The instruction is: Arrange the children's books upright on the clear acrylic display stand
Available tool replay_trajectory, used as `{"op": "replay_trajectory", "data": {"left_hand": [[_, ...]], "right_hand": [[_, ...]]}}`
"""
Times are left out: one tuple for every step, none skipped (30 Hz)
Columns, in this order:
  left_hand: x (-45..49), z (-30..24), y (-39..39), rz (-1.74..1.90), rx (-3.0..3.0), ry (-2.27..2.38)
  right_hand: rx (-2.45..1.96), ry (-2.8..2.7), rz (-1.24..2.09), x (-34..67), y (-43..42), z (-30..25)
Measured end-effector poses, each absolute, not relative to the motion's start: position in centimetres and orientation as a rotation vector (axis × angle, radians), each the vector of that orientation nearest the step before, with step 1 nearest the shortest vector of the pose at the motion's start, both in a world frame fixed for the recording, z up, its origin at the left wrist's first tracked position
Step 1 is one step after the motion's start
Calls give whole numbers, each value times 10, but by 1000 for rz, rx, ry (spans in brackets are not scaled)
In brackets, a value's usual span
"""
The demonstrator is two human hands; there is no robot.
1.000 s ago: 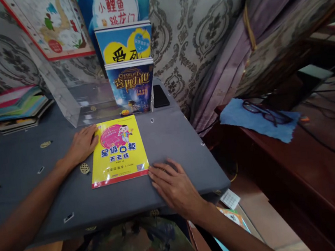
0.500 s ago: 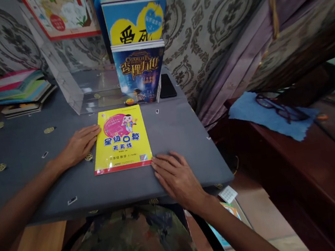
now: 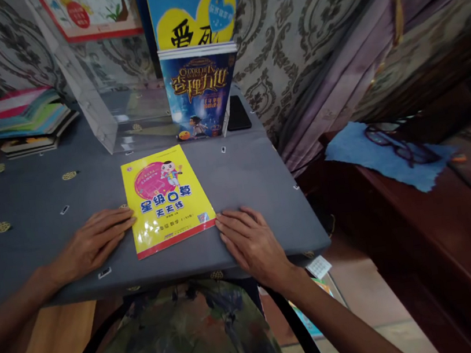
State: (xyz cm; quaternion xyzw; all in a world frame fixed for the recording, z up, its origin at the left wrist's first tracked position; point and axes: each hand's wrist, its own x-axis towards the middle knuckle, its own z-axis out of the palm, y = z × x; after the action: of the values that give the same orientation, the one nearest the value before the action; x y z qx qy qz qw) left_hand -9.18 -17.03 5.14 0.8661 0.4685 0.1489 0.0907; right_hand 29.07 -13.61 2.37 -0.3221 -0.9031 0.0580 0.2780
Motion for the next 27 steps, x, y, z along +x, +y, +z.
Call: {"op": "replay_trajectory", "data": {"left_hand": [[-92,52,-174,440,2569,1394],[-92,52,-177,442,2566,1398],[-91,52,-180,445,2565,1403],[-91,52,-182,444,2564,1409],[-90,51,-183,439,2567,1414],[-90,51,-184,433,2573,1416],[-89,50,-184,426,2583,1415],[-89,50,-184,419,2595,1415],[-88,49,-183,411,2608,1415],[-88,48,-182,403,2620,1416],[-87,47,-179,397,2636,1417],[-87,45,-175,392,2653,1418],[-86,44,-171,389,2673,1417],[-85,42,-166,392,2694,1416],[-85,41,-160,398,2715,1416],[-84,39,-155,405,2734,1417],[-83,38,-150,411,2748,1420],[-83,37,-146,416,2758,1423],[-82,36,-142,422,2767,1422],[-82,36,-139,431,2776,1419],[-82,35,-137,440,2784,1414],[-82,35,-136,453,2792,1408],[-82,35,-135,471,2800,1402],[-83,35,-135,494,2807,1396],[-83,35,-136,519,2809,1389],[-83,35,-137,541,2808,1383],[-83,35,-138,561,2805,1374]], "right_hand": [[-865,-2421,155,291,-136,23],[-862,-2416,151,290,-136,23],[-859,-2411,146,290,-136,23],[-853,-2408,143,290,-136,23],[-847,-2407,142,290,-136,23],[-838,-2405,140,290,-136,24],[-831,-2405,140,290,-136,24],[-824,-2406,139,290,-136,24],[-816,-2407,135,290,-136,24],[-808,-2407,129,291,-136,24],[-802,-2406,120,291,-136,24],[-799,-2407,111,291,-135,24],[-798,-2406,102,290,-135,24],[-801,-2407,91,290,-135,25],[-806,-2411,81,289,-135,25],[-813,-2415,71,289,-135,25],[-820,-2419,61,288,-135,26],[-825,-2424,51,288,-135,27],[-827,-2427,43,287,-135,27],[-828,-2431,38,287,-135,27],[-830,-2433,36,286,-135,27],[-835,-2433,37,286,-135,27],[-839,-2433,40,286,-135,27],[-843,-2432,45,286,-136,27],[-847,-2431,48,286,-136,26],[-848,-2431,50,286,-136,26],[-846,-2431,51,286,-136,26]]}}
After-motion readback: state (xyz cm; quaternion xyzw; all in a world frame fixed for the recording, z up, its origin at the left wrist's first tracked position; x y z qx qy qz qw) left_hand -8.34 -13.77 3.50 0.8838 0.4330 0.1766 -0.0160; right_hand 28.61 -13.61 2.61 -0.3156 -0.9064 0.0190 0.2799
